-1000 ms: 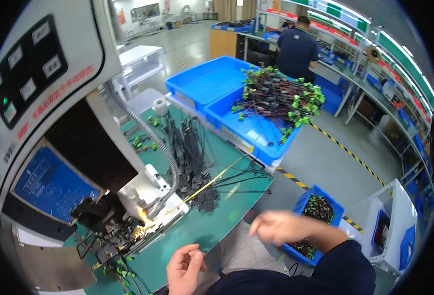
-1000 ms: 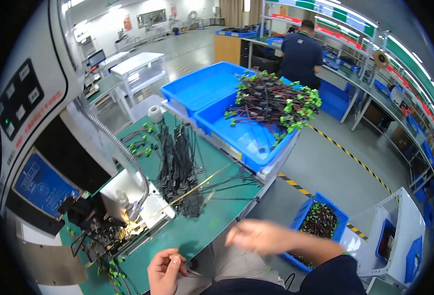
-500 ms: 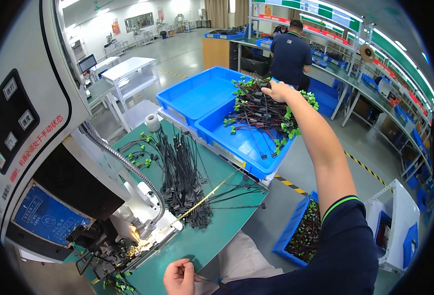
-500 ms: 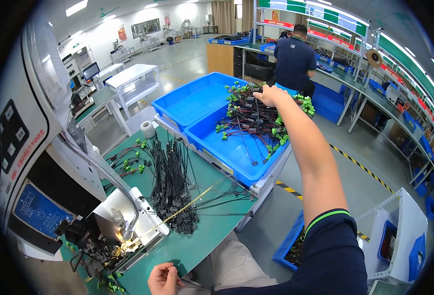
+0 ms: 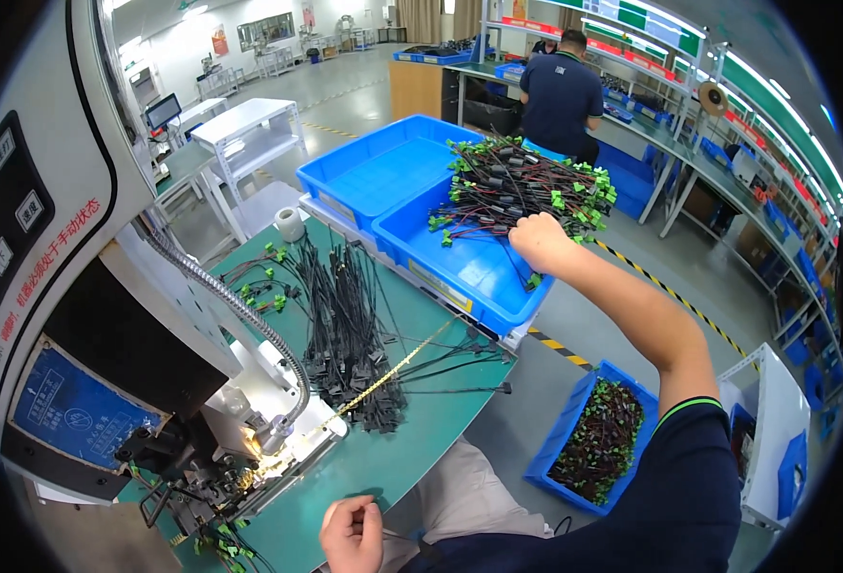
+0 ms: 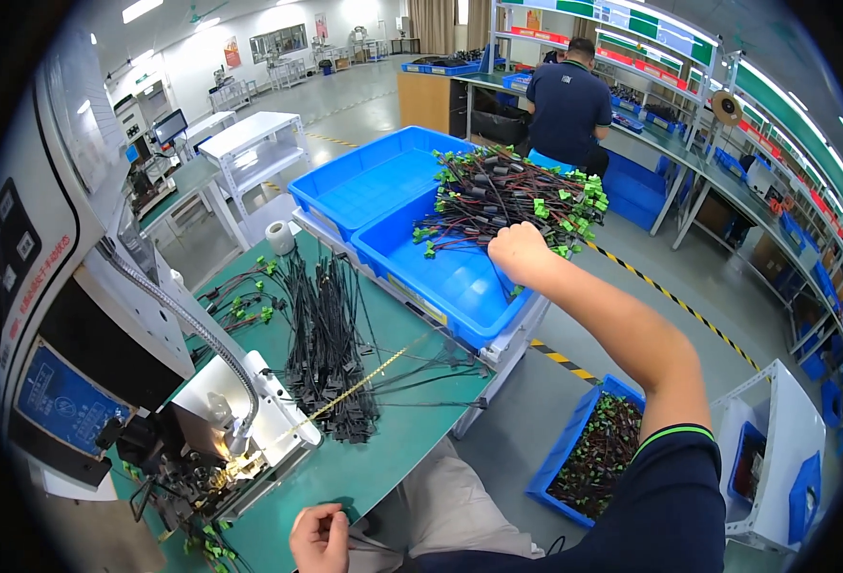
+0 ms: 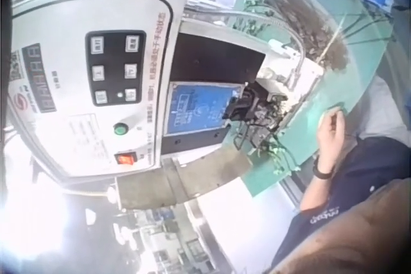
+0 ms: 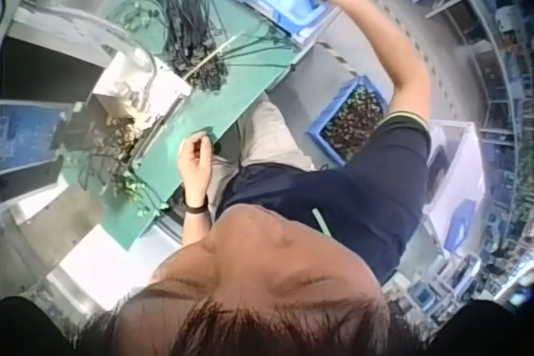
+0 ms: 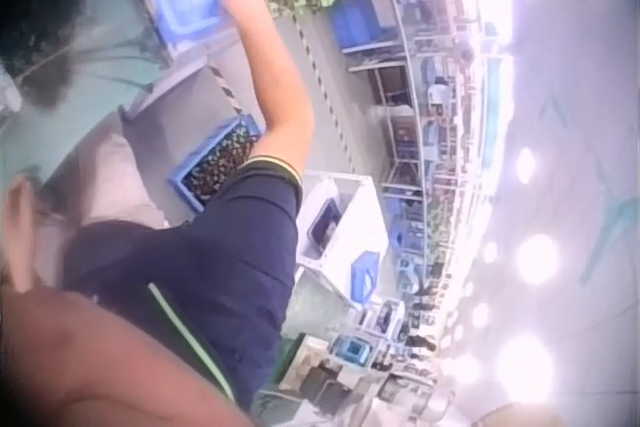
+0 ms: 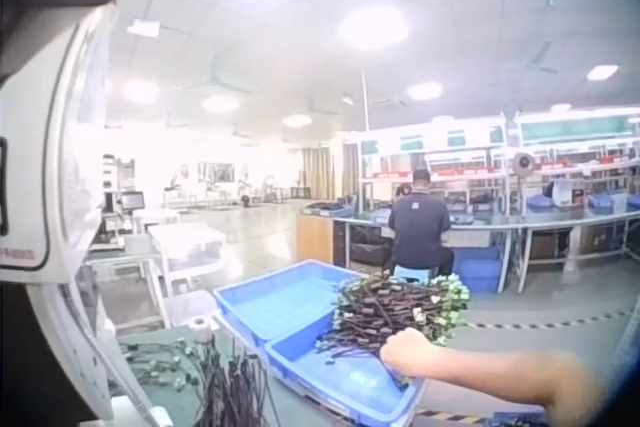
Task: The person assembles wire harnesses by crimping terminals onto wires using an automated machine.
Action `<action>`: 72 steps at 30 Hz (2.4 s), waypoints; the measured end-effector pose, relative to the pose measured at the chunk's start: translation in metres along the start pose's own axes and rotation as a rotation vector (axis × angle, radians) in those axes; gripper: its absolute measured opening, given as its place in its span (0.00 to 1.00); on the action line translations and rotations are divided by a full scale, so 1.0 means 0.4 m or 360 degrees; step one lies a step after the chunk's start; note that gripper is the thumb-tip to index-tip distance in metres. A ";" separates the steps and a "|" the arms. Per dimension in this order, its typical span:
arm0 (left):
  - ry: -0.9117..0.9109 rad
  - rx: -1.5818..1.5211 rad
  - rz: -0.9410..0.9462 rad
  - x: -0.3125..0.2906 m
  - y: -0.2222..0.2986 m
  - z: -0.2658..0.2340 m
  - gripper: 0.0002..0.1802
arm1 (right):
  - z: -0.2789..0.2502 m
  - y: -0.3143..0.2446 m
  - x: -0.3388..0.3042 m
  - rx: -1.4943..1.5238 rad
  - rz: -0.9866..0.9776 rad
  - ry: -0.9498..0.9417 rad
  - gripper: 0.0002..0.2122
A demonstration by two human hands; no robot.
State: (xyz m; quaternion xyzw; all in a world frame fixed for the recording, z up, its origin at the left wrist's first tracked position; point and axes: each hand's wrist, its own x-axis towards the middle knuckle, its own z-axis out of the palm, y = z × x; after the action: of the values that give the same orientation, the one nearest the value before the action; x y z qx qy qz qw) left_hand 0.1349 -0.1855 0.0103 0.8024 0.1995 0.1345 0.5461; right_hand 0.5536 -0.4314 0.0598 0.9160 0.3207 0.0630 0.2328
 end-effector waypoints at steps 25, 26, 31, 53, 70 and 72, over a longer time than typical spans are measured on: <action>0.0068 -0.0197 -0.0006 -0.001 -0.053 0.004 0.05 | -0.143 -0.242 -0.213 0.0966 -0.0227 0.1151 0.07; 0.0058 -0.0238 -0.0022 -0.001 -0.070 0.005 0.05 | -0.133 -0.313 -0.239 0.1063 -0.0305 0.0964 0.09; 0.0010 -0.0248 0.0029 -0.039 -0.047 -0.023 0.05 | -0.062 -0.475 -0.242 0.0992 -0.0302 0.0926 0.09; 0.1272 0.0884 -0.0348 -0.217 -0.210 -0.559 0.09 | -0.114 -0.496 -0.340 0.0831 -0.0423 0.0629 0.12; 0.0514 0.1461 0.0201 0.097 -0.299 -0.597 0.14 | -0.181 -0.520 -0.254 0.0950 -0.0585 -0.0002 0.27; 0.0581 0.1272 0.0162 0.084 -0.339 -0.616 0.12 | -0.187 -0.499 -0.264 0.0937 -0.0597 -0.0067 0.27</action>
State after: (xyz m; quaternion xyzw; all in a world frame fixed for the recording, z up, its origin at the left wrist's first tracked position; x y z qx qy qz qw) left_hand 0.0342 0.0770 -0.0253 0.9225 0.2893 0.2131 0.1413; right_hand 0.3393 -0.3308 0.0363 0.8701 0.4829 -0.0950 -0.0272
